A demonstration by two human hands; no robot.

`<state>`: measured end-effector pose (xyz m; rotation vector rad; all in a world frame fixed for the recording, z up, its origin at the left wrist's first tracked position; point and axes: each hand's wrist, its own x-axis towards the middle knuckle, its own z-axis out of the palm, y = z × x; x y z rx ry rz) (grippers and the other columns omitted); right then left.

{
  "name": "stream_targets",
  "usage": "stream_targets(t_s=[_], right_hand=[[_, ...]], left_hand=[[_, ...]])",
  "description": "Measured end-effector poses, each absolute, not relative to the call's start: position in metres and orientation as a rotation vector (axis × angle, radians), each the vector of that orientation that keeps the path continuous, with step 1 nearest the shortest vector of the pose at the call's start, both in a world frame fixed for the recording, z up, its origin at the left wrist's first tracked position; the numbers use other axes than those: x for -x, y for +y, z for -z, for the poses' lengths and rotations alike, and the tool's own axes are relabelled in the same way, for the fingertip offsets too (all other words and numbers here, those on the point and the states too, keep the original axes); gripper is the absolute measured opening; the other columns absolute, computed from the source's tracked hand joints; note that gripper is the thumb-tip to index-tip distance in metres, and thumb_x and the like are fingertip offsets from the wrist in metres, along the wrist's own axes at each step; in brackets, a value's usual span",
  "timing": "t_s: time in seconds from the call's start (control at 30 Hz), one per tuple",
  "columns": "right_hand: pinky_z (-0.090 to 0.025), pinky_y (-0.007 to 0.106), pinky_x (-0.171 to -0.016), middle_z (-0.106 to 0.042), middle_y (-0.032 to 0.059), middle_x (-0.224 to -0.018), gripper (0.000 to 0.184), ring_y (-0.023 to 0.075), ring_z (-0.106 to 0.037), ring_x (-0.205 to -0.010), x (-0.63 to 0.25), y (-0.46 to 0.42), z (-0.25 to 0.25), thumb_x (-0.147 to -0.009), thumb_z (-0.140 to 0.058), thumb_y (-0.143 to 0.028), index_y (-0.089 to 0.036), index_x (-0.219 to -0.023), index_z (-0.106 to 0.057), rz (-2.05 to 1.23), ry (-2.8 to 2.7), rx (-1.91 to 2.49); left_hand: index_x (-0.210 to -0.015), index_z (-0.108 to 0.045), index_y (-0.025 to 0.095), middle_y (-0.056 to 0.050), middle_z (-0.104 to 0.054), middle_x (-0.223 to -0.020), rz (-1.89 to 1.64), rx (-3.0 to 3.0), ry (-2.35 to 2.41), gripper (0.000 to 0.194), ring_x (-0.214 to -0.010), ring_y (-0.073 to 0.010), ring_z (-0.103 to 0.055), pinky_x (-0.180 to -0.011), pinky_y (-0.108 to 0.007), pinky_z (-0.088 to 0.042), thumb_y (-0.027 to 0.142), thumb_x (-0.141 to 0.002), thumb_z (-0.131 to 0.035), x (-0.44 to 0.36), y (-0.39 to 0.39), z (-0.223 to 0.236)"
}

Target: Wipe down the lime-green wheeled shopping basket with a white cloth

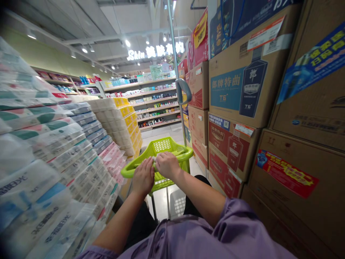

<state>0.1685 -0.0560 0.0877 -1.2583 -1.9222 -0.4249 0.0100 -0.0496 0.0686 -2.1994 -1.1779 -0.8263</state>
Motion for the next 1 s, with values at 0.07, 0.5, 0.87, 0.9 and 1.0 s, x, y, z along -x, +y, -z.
stream_targets(t_s=[0.07,0.5,0.87,0.9,1.0], right_hand=[[-0.044,0.033,-0.086,-0.068,0.0067,-0.093,0.015,0.0199,-0.060,-0.091,-0.171,-0.054,-0.090,-0.089,-0.052,-0.022,-0.018,-0.092,-0.066,0.412,-1.914,1.310],[-0.043,0.037,-0.097,-0.066,0.0091,-0.111,0.023,0.0216,-0.056,-0.107,-0.174,-0.061,-0.082,-0.091,-0.048,-0.022,-0.018,-0.106,-0.065,0.439,-1.872,1.269],[-0.043,0.038,-0.099,-0.066,0.0086,-0.114,0.025,0.0214,-0.056,-0.109,-0.172,-0.057,-0.076,-0.092,-0.048,-0.023,-0.019,-0.108,-0.066,0.410,-1.875,1.265],[-0.043,0.039,-0.099,-0.066,0.0088,-0.114,0.025,0.0219,-0.056,-0.109,-0.172,-0.057,-0.075,-0.092,-0.048,-0.023,-0.020,-0.109,-0.066,0.420,-1.868,1.261],[-0.040,0.042,-0.102,-0.063,0.0086,-0.121,0.028,0.0234,-0.053,-0.116,-0.172,-0.062,-0.068,-0.092,-0.048,-0.022,-0.021,-0.115,-0.064,0.480,-1.845,1.185]], left_hand=[[-0.127,-0.055,0.013,-0.013,-0.059,-0.133,0.856,2.197,-1.182,0.040,-0.124,-0.0272,-0.053,-0.103,-0.042,-0.040,0.026,-0.095,-0.036,-0.011,-0.049,-0.068],[-0.127,-0.055,0.013,-0.014,-0.059,-0.132,0.942,2.224,-1.225,0.042,-0.125,-0.0290,-0.052,-0.104,-0.045,-0.038,0.028,-0.094,-0.034,-0.018,-0.050,-0.068],[-0.128,-0.055,0.015,-0.012,-0.058,-0.134,0.939,2.249,-1.272,0.042,-0.126,-0.0284,-0.051,-0.105,-0.045,-0.037,0.029,-0.094,-0.034,-0.019,-0.050,-0.067],[-0.128,-0.055,0.015,-0.011,-0.059,-0.133,0.934,2.241,-1.272,0.042,-0.126,-0.0282,-0.051,-0.105,-0.044,-0.037,0.029,-0.094,-0.034,-0.019,-0.051,-0.067],[-0.127,-0.056,0.015,-0.010,-0.060,-0.132,0.923,2.229,-1.268,0.041,-0.126,-0.0281,-0.051,-0.104,-0.044,-0.037,0.028,-0.095,-0.035,-0.018,-0.051,-0.067]])
